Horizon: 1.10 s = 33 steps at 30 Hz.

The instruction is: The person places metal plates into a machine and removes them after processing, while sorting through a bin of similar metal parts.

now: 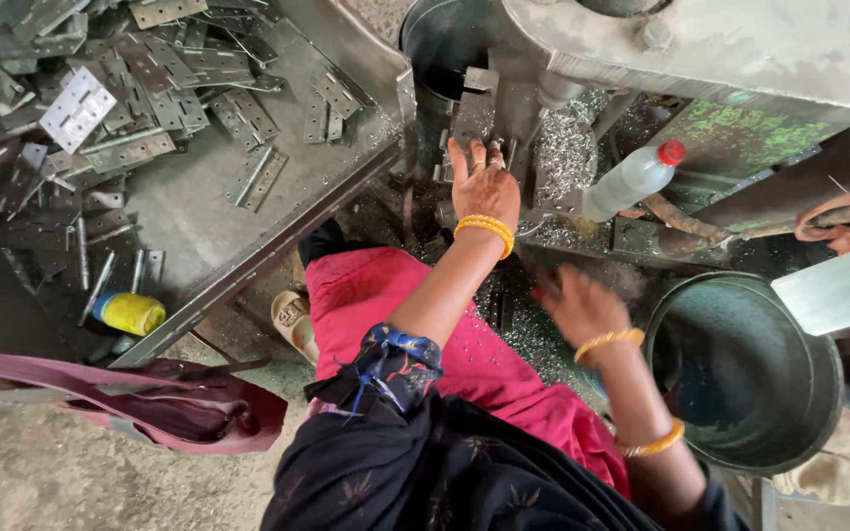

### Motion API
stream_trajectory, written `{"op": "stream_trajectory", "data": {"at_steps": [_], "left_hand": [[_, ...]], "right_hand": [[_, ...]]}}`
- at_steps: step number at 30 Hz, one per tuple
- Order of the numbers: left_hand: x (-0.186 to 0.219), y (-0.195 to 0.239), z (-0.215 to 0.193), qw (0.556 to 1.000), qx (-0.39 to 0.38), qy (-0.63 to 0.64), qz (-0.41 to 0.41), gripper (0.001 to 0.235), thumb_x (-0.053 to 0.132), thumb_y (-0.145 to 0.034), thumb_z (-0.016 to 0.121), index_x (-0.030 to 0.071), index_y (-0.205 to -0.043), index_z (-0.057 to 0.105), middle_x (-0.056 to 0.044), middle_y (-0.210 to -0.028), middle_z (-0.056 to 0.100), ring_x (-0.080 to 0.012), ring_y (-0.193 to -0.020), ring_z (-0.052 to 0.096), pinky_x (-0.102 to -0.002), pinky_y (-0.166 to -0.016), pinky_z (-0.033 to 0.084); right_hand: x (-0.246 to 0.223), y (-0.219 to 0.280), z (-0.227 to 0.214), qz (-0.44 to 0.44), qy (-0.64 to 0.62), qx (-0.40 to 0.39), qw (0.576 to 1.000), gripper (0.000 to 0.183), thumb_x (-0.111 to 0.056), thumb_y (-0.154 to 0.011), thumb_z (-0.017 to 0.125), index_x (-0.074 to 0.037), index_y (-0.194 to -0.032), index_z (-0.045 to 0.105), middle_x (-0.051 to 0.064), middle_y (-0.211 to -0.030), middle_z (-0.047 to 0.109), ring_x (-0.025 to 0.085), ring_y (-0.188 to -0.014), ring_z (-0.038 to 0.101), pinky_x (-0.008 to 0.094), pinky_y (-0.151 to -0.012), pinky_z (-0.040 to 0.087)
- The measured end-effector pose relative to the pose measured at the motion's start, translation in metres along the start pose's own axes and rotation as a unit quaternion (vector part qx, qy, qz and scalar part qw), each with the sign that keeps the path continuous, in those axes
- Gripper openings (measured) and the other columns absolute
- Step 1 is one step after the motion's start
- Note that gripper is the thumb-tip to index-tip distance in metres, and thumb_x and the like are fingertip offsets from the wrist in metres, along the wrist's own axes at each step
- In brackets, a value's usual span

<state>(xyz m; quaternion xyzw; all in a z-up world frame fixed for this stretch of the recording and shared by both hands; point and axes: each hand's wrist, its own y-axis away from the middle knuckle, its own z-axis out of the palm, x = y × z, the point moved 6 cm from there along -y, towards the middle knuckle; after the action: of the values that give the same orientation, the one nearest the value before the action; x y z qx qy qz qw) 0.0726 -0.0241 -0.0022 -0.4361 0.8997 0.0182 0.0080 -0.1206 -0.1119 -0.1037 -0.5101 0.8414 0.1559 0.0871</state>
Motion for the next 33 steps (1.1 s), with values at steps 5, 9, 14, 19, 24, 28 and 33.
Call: {"op": "stream_trajectory", "data": {"at_steps": [5, 9, 14, 19, 24, 28, 33], "left_hand": [[0.002, 0.005, 0.007, 1.0, 0.014, 0.018, -0.001, 0.039, 0.017, -0.097, 0.049, 0.008, -0.129, 0.068, -0.004, -0.158, 0.045, -0.0318, -0.15, 0.028, -0.064, -0.12, 0.002], [-0.008, 0.006, 0.018, 0.997, 0.053, 0.046, 0.012, 0.045, 0.015, -0.092, 0.049, 0.006, -0.133, 0.063, -0.001, -0.154, 0.046, -0.0311, -0.146, 0.03, -0.066, -0.119, 0.001], [0.0, -0.015, 0.019, 1.0, 0.019, 0.008, 0.007, 0.042, 0.013, -0.099, 0.044, 0.008, -0.136, 0.064, -0.003, -0.156, 0.049, -0.0292, -0.152, 0.03, -0.064, -0.122, 0.002], [-0.011, -0.006, 0.022, 0.995, 0.085, 0.054, -0.002, 0.051, 0.014, -0.093, 0.044, 0.005, -0.141, 0.057, -0.005, -0.152, 0.049, -0.0311, -0.145, 0.032, -0.065, -0.119, -0.001], [-0.002, -0.035, 0.023, 1.0, -0.002, -0.03, 0.005, 0.042, 0.012, -0.103, 0.039, 0.01, -0.14, 0.056, -0.002, -0.169, 0.032, -0.0287, -0.157, 0.024, -0.065, -0.122, -0.005], [0.002, -0.037, 0.026, 0.998, 0.041, -0.022, -0.029, 0.052, 0.013, -0.098, 0.04, 0.008, -0.15, 0.047, -0.002, -0.164, 0.034, -0.0257, -0.155, 0.022, -0.064, -0.12, -0.006], [-0.008, -0.011, 0.024, 0.994, 0.106, 0.016, -0.018, 0.056, 0.011, -0.094, 0.039, 0.014, -0.149, 0.049, -0.004, -0.162, 0.035, -0.0276, -0.15, 0.026, -0.064, -0.121, -0.004]], "right_hand": [[0.03, 0.022, 0.094, 0.065, -0.116, 0.031, 0.991, 0.048, -0.052, -0.092, 0.067, -0.004, -0.096, 0.066, 0.027, -0.089, 0.071, 0.049, -0.089, 0.068, 0.057, -0.074, 0.054], [0.024, 0.013, 0.07, 0.063, -0.057, -0.01, 0.996, 0.052, -0.054, -0.092, 0.067, -0.002, -0.098, 0.067, 0.03, -0.087, 0.07, 0.049, -0.088, 0.069, 0.058, -0.075, 0.053], [0.022, 0.007, 0.067, 0.037, -0.074, -0.019, 0.996, 0.052, -0.055, -0.092, 0.065, -0.004, -0.098, 0.069, 0.028, -0.091, 0.071, 0.048, -0.088, 0.069, 0.056, -0.077, 0.054], [0.011, 0.028, 0.086, 0.092, -0.146, -0.006, 0.985, 0.051, -0.053, -0.09, 0.066, -0.004, -0.101, 0.068, 0.028, -0.093, 0.07, 0.049, -0.094, 0.066, 0.058, -0.079, 0.051], [0.016, 0.0, 0.024, 0.024, -0.02, 0.02, 0.999, 0.053, -0.055, -0.092, 0.065, -0.002, -0.096, 0.066, 0.026, -0.097, 0.071, 0.049, -0.097, 0.066, 0.058, -0.081, 0.051], [0.016, 0.007, 0.059, 0.066, -0.083, -0.054, 0.993, 0.048, -0.054, -0.097, 0.061, -0.007, -0.1, 0.071, 0.029, -0.099, 0.07, 0.047, -0.1, 0.068, 0.056, -0.081, 0.054], [0.011, 0.016, 0.052, 0.008, -0.089, 0.002, 0.996, 0.05, -0.05, -0.095, 0.065, -0.001, -0.103, 0.065, 0.031, -0.095, 0.069, 0.051, -0.096, 0.064, 0.058, -0.08, 0.05]]}}
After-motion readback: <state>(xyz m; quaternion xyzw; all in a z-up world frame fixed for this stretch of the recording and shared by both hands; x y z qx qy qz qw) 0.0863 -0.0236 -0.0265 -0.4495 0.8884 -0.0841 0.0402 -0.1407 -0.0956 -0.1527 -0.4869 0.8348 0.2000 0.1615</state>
